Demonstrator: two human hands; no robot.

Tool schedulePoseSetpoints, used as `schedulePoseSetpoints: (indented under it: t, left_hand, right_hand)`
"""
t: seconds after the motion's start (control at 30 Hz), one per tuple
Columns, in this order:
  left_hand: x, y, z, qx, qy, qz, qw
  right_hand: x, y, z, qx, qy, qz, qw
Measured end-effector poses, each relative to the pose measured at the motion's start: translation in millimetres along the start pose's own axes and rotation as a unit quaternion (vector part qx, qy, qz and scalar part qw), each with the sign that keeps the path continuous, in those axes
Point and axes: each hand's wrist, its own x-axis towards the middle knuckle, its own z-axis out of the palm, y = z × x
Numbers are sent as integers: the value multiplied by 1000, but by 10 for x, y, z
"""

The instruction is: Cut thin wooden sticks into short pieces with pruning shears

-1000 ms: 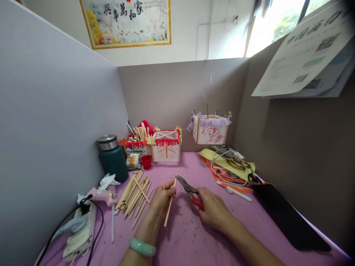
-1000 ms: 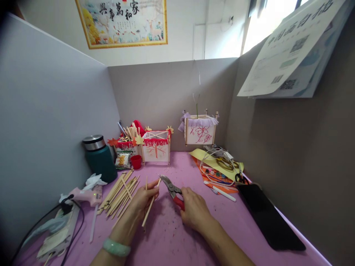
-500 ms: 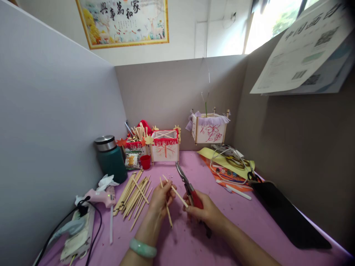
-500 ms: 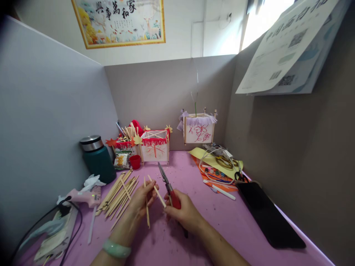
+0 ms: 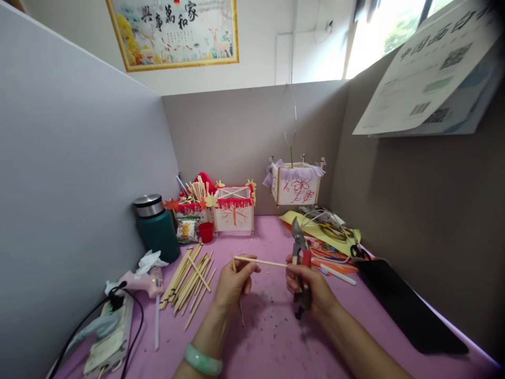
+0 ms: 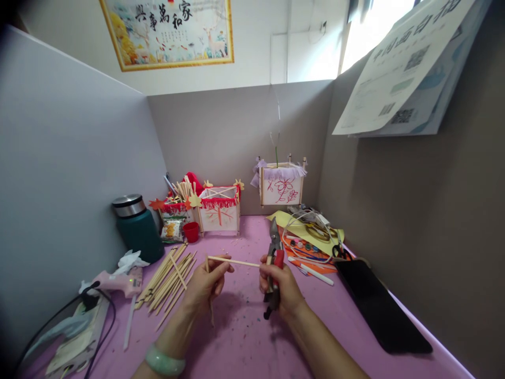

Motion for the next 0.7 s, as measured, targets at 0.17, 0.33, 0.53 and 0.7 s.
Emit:
schedulePoseSetpoints:
  t: [0.17,0.33,0.53,0.7]
  left_hand:
    - [46,-1,-131,-59,7,-2,998]
    - [22,64,-184,-92,-120,-145,978]
    - [-105,76,-74,-36,-255,-220,941]
    - [-51,3,-45,-65,-210,-206,954]
  right_hand:
    - [28,-84,-74,30,-9,20,999]
    - [22,-102,-95,0,-55,70,996]
    - [-22,-72,-57,-68,-101,126,984]
    - [5,-56,-59,-206,-75,75,973]
